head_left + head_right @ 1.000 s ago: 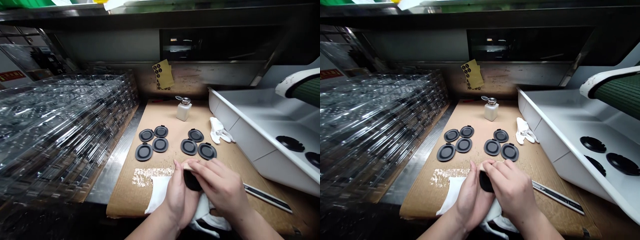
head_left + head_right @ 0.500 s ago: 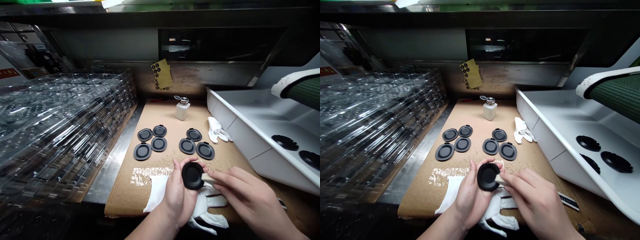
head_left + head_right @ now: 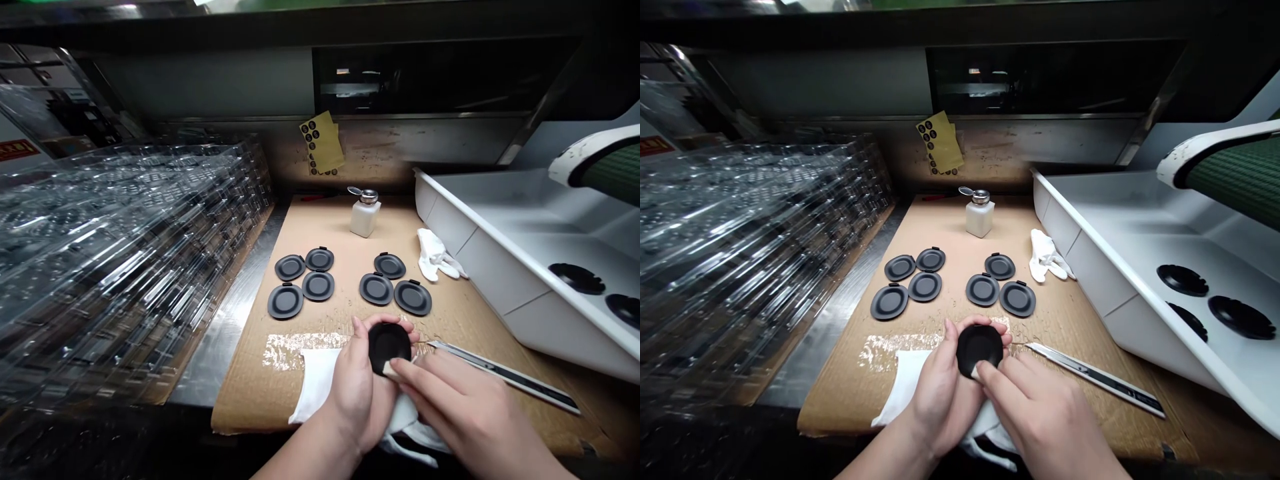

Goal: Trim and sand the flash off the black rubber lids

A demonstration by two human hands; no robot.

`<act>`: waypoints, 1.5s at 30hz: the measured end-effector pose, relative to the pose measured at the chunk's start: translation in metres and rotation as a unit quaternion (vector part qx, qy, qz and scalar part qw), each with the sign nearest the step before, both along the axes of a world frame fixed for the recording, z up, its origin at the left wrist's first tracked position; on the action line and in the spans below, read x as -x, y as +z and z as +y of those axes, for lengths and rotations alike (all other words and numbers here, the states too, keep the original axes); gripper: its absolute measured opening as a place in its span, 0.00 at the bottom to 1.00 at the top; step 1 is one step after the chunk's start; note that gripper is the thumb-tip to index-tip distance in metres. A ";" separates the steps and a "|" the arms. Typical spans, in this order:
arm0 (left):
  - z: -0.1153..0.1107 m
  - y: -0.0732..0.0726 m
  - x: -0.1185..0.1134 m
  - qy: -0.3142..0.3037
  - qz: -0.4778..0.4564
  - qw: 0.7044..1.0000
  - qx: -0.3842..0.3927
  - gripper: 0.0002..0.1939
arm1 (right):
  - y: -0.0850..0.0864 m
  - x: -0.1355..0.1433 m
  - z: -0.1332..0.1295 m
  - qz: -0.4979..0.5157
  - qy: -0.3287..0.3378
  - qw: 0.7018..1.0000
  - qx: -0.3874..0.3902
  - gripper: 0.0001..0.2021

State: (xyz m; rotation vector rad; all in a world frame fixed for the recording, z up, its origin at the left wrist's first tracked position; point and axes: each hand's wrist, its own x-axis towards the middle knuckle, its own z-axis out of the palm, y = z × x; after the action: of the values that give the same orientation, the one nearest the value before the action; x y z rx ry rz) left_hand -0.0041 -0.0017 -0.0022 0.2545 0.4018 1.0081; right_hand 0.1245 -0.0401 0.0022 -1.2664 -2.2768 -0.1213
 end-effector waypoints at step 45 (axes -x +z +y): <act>-0.002 0.006 0.000 -0.014 0.061 0.998 0.003 0.27 | 0.013 -0.079 0.036 -0.061 -0.060 0.993 -0.076 0.14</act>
State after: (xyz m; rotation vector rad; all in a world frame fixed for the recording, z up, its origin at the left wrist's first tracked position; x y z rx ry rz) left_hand -0.0043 -0.0034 0.0037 0.3167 0.5106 0.9672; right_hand 0.2036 -0.0036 0.0153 -1.3476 -2.2428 -0.4168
